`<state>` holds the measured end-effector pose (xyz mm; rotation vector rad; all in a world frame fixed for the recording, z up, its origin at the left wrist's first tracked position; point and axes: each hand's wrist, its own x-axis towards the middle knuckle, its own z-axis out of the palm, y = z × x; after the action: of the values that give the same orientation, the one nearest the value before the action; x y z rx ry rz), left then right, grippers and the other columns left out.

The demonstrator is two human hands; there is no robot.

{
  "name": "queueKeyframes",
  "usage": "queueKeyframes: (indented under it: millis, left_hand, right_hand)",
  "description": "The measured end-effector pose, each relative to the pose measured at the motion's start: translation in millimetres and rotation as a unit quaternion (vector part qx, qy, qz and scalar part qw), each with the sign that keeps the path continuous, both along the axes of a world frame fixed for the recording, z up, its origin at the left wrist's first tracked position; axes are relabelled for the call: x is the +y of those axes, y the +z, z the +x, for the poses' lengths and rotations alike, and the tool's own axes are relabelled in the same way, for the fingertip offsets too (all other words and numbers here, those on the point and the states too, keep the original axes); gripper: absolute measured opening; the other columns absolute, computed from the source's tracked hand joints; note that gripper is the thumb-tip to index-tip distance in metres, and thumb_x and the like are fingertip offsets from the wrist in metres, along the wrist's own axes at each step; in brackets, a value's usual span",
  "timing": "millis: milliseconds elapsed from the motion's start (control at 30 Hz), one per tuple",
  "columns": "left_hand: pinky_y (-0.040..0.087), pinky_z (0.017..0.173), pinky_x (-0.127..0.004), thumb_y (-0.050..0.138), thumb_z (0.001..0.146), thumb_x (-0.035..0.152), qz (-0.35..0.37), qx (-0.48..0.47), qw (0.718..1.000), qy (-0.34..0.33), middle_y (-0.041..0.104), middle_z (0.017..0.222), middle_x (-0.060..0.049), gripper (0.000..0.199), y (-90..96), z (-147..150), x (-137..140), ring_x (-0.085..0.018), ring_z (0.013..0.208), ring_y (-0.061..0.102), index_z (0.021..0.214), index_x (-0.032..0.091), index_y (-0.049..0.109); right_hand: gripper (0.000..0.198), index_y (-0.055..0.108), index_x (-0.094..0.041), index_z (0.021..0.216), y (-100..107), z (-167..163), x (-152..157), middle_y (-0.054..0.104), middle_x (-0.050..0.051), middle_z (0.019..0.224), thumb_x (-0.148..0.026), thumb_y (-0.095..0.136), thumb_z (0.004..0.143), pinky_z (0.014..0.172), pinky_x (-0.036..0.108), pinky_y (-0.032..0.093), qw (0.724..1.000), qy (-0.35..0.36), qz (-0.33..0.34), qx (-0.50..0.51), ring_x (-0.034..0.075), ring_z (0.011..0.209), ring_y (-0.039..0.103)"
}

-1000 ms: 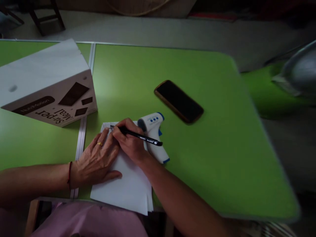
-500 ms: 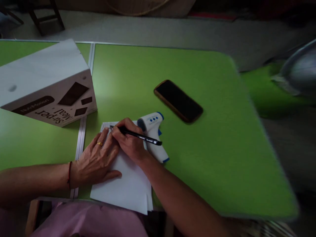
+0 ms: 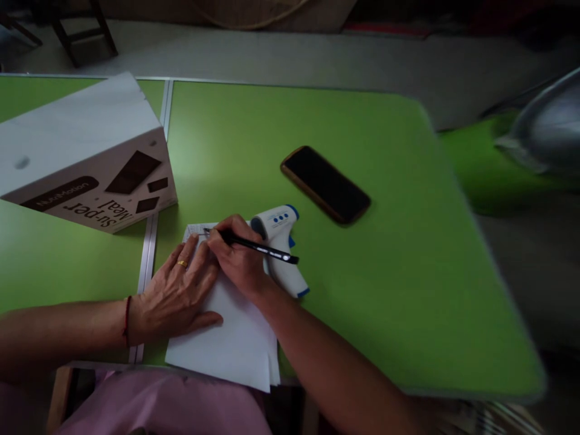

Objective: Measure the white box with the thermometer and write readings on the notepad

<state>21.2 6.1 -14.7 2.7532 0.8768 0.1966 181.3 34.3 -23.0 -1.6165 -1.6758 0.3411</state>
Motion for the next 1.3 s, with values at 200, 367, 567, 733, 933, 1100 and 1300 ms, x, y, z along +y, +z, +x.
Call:
queueKeyframes:
  millis: [200,367,567,733,933,1100,1300]
  left_hand:
    - [0.031,0.111,-0.051,0.054,0.083,0.071,-0.008,0.007,1.000,-0.002,0.037,0.146,-0.028,0.086,0.2,0.3,-0.1,-0.046,0.138,0.033,0.134,0.003,0.047]
    - [0.033,0.110,-0.052,0.054,0.083,0.071,-0.003,-0.001,1.000,-0.004,0.039,0.144,-0.029,0.085,-0.2,0.4,0.2,-0.047,0.137,0.033,0.132,0.002,0.048]
    - [0.033,0.109,-0.052,0.053,0.083,0.072,-0.002,0.008,1.000,-0.003,0.039,0.145,-0.028,0.084,0.0,0.1,-0.1,-0.046,0.137,0.033,0.133,0.004,0.048]
    - [0.030,0.111,-0.052,0.052,0.084,0.071,-0.004,0.003,1.000,-0.004,0.038,0.145,-0.028,0.083,1.2,-0.2,0.2,-0.046,0.138,0.032,0.132,0.003,0.048]
    - [0.033,0.109,-0.051,0.054,0.082,0.072,-0.005,0.009,1.000,-0.004,0.041,0.144,-0.027,0.084,1.6,-0.5,0.8,-0.047,0.137,0.034,0.130,0.004,0.049]
    - [0.032,0.110,-0.052,0.054,0.082,0.072,0.001,0.000,1.000,-0.001,0.040,0.144,-0.027,0.084,-1.2,0.3,-0.8,-0.047,0.137,0.032,0.132,0.004,0.049]
    - [0.034,0.109,-0.051,0.054,0.083,0.071,0.006,-0.004,1.000,0.002,0.042,0.143,-0.027,0.083,-1.1,0.6,-0.8,-0.047,0.137,0.033,0.130,0.003,0.050]
  right_hand:
    - [0.011,0.052,-0.023,0.066,1.8,0.5,0.1,0.056,-0.004,0.057,-0.024,0.056,0.077,0.055,0.028,0.041,0.999,0.013,-0.033,0.001,0.012,0.053,0.050]
    - [0.011,0.051,-0.023,0.066,1.8,0.7,0.0,0.055,-0.005,0.056,-0.021,0.056,0.076,0.055,0.028,0.041,1.000,0.016,-0.020,0.004,0.012,0.053,0.049]
    - [0.012,0.051,-0.023,0.065,1.0,0.8,-0.3,0.055,-0.005,0.056,-0.022,0.056,0.076,0.056,0.028,0.041,1.000,0.002,-0.020,-0.008,0.012,0.054,0.049]
    - [0.012,0.051,-0.024,0.064,0.2,1.4,0.1,0.054,-0.005,0.055,-0.023,0.055,0.076,0.055,0.028,0.040,1.000,-0.007,-0.014,-0.011,0.012,0.053,0.048]
    - [0.013,0.053,-0.023,0.066,-0.7,2.9,0.5,0.055,-0.005,0.056,-0.020,0.056,0.078,0.055,0.028,0.040,1.000,0.002,0.017,0.003,0.012,0.054,0.049]
    - [0.012,0.052,-0.023,0.067,0.0,3.0,0.3,0.055,-0.005,0.057,-0.019,0.056,0.077,0.056,0.028,0.040,1.000,0.010,-0.002,-0.012,0.012,0.055,0.050]
    - [0.014,0.051,-0.023,0.066,0.0,2.9,0.5,0.055,-0.005,0.056,-0.017,0.056,0.077,0.056,0.028,0.039,1.000,0.013,0.012,-0.024,0.012,0.054,0.049]
